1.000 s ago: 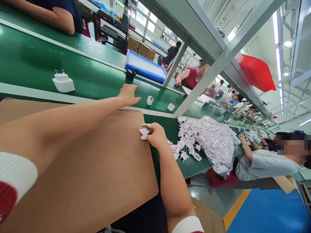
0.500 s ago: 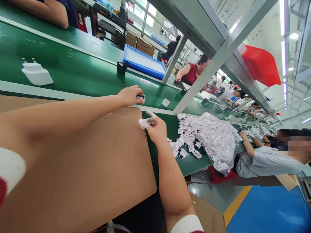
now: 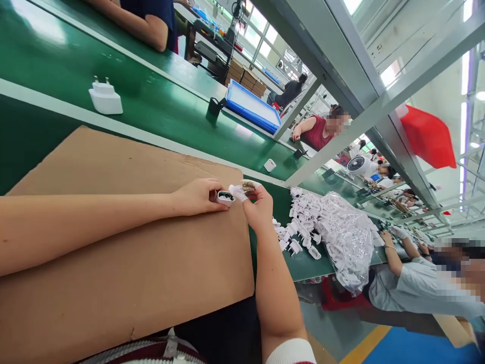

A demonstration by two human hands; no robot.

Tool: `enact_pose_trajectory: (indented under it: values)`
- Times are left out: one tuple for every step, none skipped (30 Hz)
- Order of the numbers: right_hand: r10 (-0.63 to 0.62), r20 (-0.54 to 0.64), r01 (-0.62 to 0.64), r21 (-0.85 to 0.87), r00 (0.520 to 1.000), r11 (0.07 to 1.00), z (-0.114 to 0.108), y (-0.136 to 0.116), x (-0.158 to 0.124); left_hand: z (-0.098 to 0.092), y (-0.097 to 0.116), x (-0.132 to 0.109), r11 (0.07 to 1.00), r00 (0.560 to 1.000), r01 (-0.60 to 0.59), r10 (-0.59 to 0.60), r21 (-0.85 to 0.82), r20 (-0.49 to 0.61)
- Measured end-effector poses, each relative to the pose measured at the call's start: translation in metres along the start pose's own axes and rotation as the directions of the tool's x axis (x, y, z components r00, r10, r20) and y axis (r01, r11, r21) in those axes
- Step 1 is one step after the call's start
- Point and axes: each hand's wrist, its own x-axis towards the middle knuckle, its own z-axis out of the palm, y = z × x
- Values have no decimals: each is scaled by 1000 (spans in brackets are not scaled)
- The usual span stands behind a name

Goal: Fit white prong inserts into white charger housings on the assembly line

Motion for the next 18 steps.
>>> enact_pose_trajectory:
  values:
    - [-63,31,66,-96,998,993,1,-2,-3,0,-2,0,1000,1000,-11,11,-23,2]
    - [-124,69,135,-187,990,973,2,-5,-5,0,-4,0,999,1000,-23,23,-39,3]
    - [-176,112,201,-270,978,942,3,-8,-8,0,-4,0,998,999,-33,33,-53,1]
    - [-213,155,255,-343,965,904,4,-11,-9,0,-4,0,997,999,-41,42,-68,1]
    - [-233,196,295,-402,953,867,5,-14,-10,-1,-4,1,995,999,-48,48,-87,1]
    - [-239,226,319,-448,944,835,5,-16,-10,-1,-3,1,993,999,-52,52,-108,4]
    - [-237,247,331,-481,940,812,6,-18,-9,-1,-2,0,991,999,-51,53,-127,7]
    - [-231,263,337,-503,937,796,7,-19,-9,-1,-1,0,989,999,-47,49,-139,10]
    - [-223,275,339,-519,935,785,8,-19,-8,-2,-1,0,989,999,-40,42,-143,13]
    - [-215,284,340,-530,934,777,8,-19,-7,-2,0,0,990,999,-31,34,-141,15]
    - [-208,291,340,-537,934,772,9,-18,-6,-3,0,0,991,1000,-24,26,-133,14]
    - [-203,296,339,-543,933,768,9,-18,-6,-3,0,0,992,1000,-21,23,-124,12]
    - [-202,294,337,-546,934,767,9,-18,-6,-3,0,0,993,1000,-20,21,-115,9]
    - [-205,284,334,-548,937,767,8,-17,-6,-4,0,0,994,1000,-20,20,-109,6]
    - [-214,266,330,-549,940,768,8,-17,-6,-4,0,1,994,1000,-19,19,-105,5]
    - [-225,245,327,-549,943,769,8,-17,-7,-4,1,1,994,1000,-16,17,-104,5]
    - [-238,226,326,-550,944,769,7,-17,-7,-4,1,1,994,1000,-12,12,-105,6]
    - [-250,215,329,-551,944,767,7,-16,-8,-4,1,1,994,1000,-6,6,-107,6]
